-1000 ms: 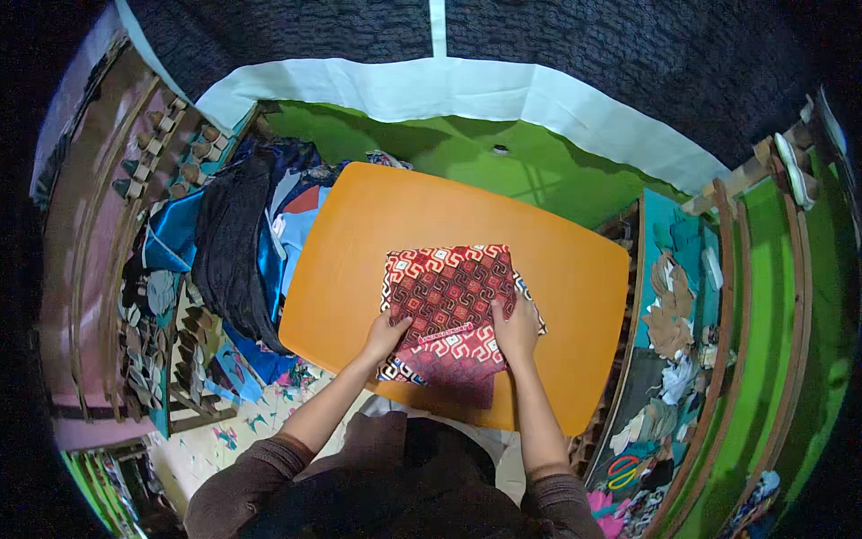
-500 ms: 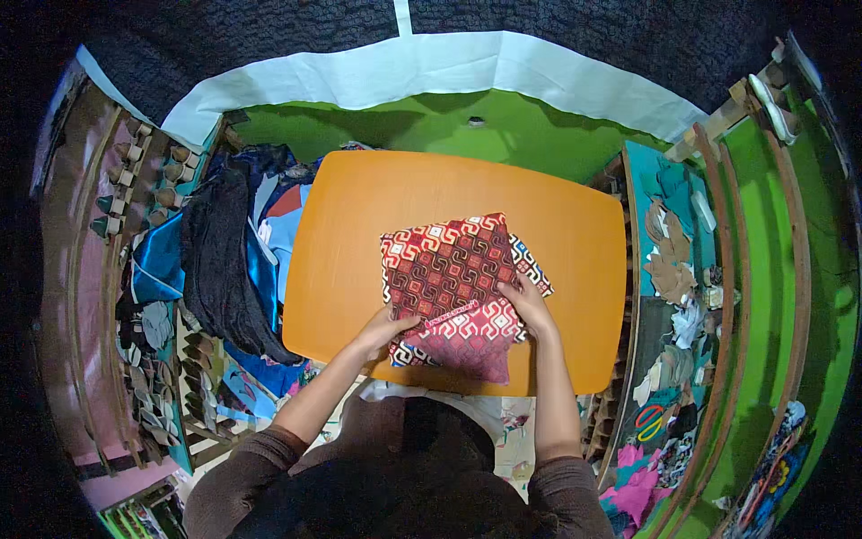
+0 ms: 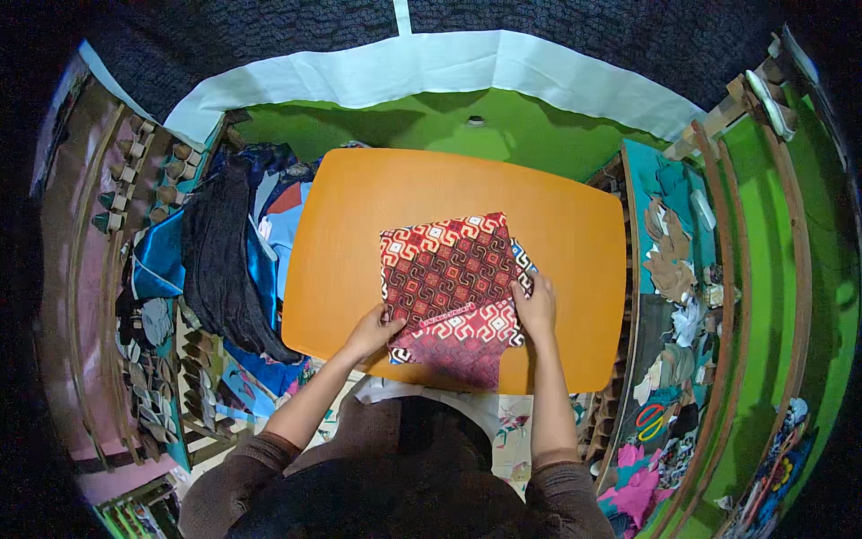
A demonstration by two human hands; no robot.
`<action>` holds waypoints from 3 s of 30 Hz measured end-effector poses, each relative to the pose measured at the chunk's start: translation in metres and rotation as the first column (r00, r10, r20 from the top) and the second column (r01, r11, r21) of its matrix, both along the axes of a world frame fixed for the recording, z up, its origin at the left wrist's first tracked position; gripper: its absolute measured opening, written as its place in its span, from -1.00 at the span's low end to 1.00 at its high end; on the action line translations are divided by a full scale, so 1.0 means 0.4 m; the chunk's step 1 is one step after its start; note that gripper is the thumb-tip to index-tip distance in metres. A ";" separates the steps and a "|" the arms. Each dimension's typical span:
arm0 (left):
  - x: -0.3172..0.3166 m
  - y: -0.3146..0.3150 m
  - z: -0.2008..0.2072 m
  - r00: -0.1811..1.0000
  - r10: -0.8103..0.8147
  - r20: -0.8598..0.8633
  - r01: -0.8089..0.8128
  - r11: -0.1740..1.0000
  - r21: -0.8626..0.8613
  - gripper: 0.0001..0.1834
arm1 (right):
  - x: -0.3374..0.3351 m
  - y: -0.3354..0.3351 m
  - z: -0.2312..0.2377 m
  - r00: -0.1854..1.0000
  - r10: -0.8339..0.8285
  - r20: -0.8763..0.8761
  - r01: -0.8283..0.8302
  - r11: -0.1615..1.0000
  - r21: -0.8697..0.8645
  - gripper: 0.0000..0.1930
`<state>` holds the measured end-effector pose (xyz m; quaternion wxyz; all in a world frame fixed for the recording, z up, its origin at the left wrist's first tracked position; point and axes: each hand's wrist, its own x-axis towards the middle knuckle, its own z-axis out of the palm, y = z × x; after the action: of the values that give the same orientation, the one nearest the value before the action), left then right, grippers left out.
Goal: Fold two pieces of patterned fabric on a table and place them on a storage shelf.
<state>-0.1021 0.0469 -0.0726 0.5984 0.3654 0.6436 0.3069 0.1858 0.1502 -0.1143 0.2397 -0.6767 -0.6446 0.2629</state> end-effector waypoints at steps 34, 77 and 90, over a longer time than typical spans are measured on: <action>0.385 0.105 0.056 0.698 0.065 -0.713 0.600 0.491 0.632 -0.76 | 0.038 -0.033 -0.023 0.637 0.766 -0.085 -0.717 0.630 0.298 -0.64; 0.044 0.216 -0.160 0.370 0.073 -0.926 0.482 0.837 0.259 -0.48 | -0.290 0.126 -0.043 0.637 0.162 0.754 -0.337 0.938 0.083 -0.48; 0.070 0.231 -0.146 0.332 0.085 -0.939 0.479 0.843 0.245 -0.49 | -0.120 0.042 -0.069 0.692 -0.255 0.676 0.177 0.967 0.184 -0.51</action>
<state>-0.0743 0.1392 -0.1309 0.0498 0.6882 0.7142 0.1174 0.1377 0.1672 -0.1419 0.0448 -0.7832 -0.6157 -0.0738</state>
